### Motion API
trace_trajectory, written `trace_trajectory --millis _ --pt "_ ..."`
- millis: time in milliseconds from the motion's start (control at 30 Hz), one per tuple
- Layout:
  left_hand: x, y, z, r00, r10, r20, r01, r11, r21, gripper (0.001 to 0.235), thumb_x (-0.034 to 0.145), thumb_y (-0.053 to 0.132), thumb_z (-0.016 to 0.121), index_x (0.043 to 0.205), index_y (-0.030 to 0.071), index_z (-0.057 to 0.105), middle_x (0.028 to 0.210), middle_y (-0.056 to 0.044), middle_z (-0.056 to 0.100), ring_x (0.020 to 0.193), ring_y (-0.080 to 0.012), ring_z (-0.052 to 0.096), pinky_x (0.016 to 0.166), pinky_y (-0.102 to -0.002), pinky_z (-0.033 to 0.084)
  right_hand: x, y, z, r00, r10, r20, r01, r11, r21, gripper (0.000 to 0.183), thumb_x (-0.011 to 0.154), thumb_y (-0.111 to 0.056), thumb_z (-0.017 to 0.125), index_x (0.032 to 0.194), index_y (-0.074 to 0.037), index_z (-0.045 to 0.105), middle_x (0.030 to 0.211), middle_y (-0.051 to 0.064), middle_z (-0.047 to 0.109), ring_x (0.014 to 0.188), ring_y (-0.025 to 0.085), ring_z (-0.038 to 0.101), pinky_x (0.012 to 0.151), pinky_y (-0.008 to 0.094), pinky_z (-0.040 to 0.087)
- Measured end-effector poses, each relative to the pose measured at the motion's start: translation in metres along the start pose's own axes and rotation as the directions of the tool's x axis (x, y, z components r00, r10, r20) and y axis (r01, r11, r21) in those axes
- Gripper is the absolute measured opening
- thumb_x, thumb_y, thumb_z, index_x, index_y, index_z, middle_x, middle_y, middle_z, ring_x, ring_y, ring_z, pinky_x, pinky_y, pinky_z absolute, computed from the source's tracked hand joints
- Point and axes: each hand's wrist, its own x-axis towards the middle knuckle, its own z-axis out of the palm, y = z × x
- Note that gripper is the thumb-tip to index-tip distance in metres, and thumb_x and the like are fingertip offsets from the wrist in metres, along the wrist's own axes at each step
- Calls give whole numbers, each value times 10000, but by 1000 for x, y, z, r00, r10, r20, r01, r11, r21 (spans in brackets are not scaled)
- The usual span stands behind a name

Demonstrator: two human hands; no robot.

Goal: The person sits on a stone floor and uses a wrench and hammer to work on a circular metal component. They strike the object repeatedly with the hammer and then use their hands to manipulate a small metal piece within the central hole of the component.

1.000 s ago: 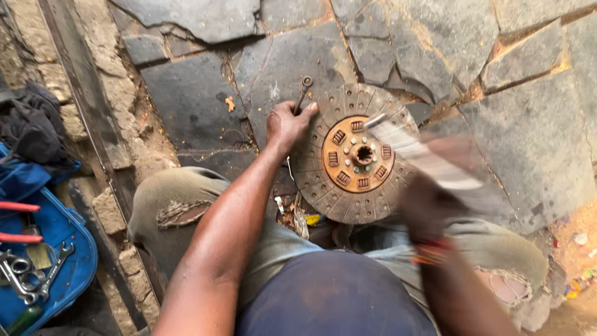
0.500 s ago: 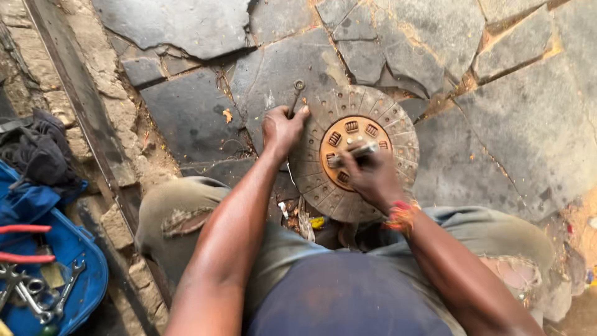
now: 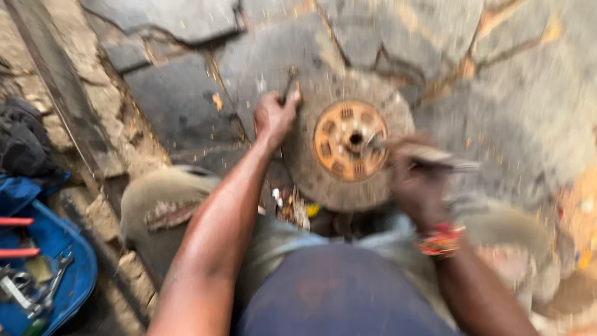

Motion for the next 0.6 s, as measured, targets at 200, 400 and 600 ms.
trace_trajectory --millis 200,400,600 --pt "0 6 4 1000 -12 -20 11 998 -66 418 837 474 715 860 60 764 771 -145 746 725 -262 703 697 -441 542 -6 -3 21 967 -213 137 206 976 64 142 1029 -137 642 1021 -3 691 897 184 731 826 265 678 722 381 548" --pt "14 -10 9 990 53 -133 -53 999 3 447 842 466 756 937 30 770 808 -190 734 737 -291 700 689 -449 534 33 -20 -46 994 106 -20 -107 947 -303 118 1052 -65 676 1147 -9 634 884 106 687 738 188 651 603 336 514" --pt "17 1 -1 994 -8 -113 3 999 -41 421 786 445 770 933 50 784 799 -155 765 749 -271 751 708 -422 561 -1 -46 -74 879 -130 -458 214 967 136 94 1037 -29 484 1097 -30 555 819 46 633 678 56 631 603 231 535"
